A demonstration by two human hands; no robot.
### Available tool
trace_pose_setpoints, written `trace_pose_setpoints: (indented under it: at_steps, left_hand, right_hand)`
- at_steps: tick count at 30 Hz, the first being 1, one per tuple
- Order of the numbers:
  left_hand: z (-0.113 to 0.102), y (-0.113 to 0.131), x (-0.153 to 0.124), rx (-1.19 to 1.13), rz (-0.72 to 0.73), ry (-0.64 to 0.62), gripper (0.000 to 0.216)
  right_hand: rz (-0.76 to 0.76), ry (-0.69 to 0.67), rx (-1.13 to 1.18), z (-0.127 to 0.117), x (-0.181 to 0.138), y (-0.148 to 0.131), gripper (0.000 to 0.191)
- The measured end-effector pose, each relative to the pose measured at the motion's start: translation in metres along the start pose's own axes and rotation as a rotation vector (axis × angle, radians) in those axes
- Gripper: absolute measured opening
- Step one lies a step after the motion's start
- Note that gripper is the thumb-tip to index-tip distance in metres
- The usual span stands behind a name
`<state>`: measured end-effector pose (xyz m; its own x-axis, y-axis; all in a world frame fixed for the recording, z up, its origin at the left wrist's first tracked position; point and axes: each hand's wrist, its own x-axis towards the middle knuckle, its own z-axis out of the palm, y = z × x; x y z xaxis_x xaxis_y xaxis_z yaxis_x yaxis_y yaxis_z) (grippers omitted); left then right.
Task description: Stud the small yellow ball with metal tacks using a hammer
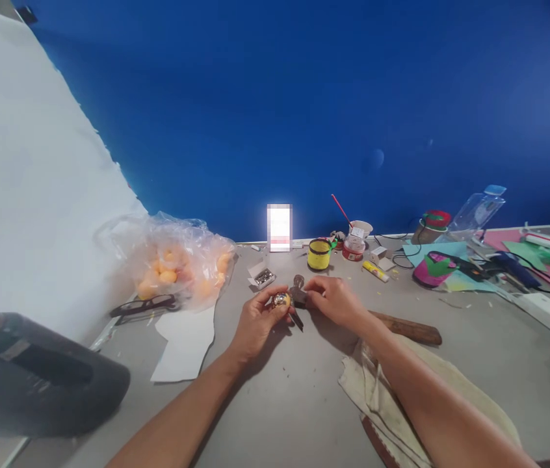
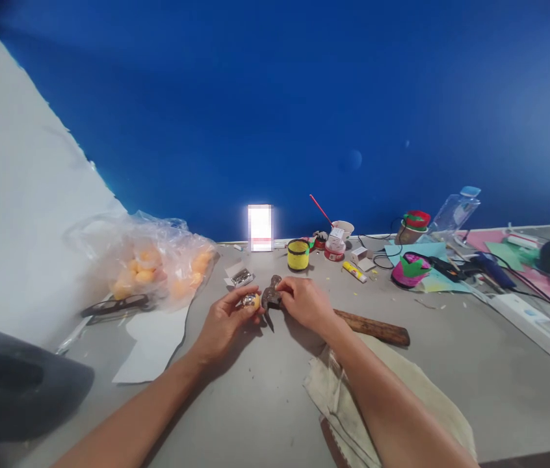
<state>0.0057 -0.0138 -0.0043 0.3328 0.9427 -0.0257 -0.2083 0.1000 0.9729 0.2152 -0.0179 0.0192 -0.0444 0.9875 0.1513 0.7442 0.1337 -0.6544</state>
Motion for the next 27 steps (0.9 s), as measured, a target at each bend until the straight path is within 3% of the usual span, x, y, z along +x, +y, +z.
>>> trace_pose_setpoints:
  at_steps: [2,4,6,9,13,21,24,27]
  left_hand:
    - [0.0,0.0,0.0,-0.005,0.0,-0.007,0.043]
    - [-0.001,0.0,0.001,-0.021,0.006,-0.002,0.034]
    - [-0.002,0.001,0.002,-0.029,0.018,0.016,0.029]
    - [-0.004,0.003,0.002,0.054,0.042,0.056,0.028]
    - [-0.008,0.005,0.004,0.237,0.104,0.128,0.029]
    - [-0.023,0.0,0.014,0.266,0.08,0.195,0.031]
    - [-0.018,0.0,0.012,0.265,0.065,0.203,0.031]
    - [-0.01,0.001,0.009,0.193,0.014,0.19,0.034]
  right_hand:
    - [0.027,-0.042,-0.255,-0.011,-0.001,0.002,0.012]
    - [0.084,-0.145,-0.389,-0.018,-0.001,0.007,0.024]
    - [0.118,-0.245,-0.437,-0.019,-0.001,0.012,0.034]
    - [0.087,-0.302,-0.455,-0.015,0.0,0.015,0.029]
    - [-0.013,-0.218,-0.528,-0.011,-0.001,0.01,0.017]
    - [-0.142,0.16,-0.442,-0.021,-0.014,-0.013,0.025]
    - [-0.233,0.18,-0.437,-0.016,-0.022,-0.023,0.031]
    - [-0.292,0.11,-0.432,-0.009,-0.026,-0.029,0.03]
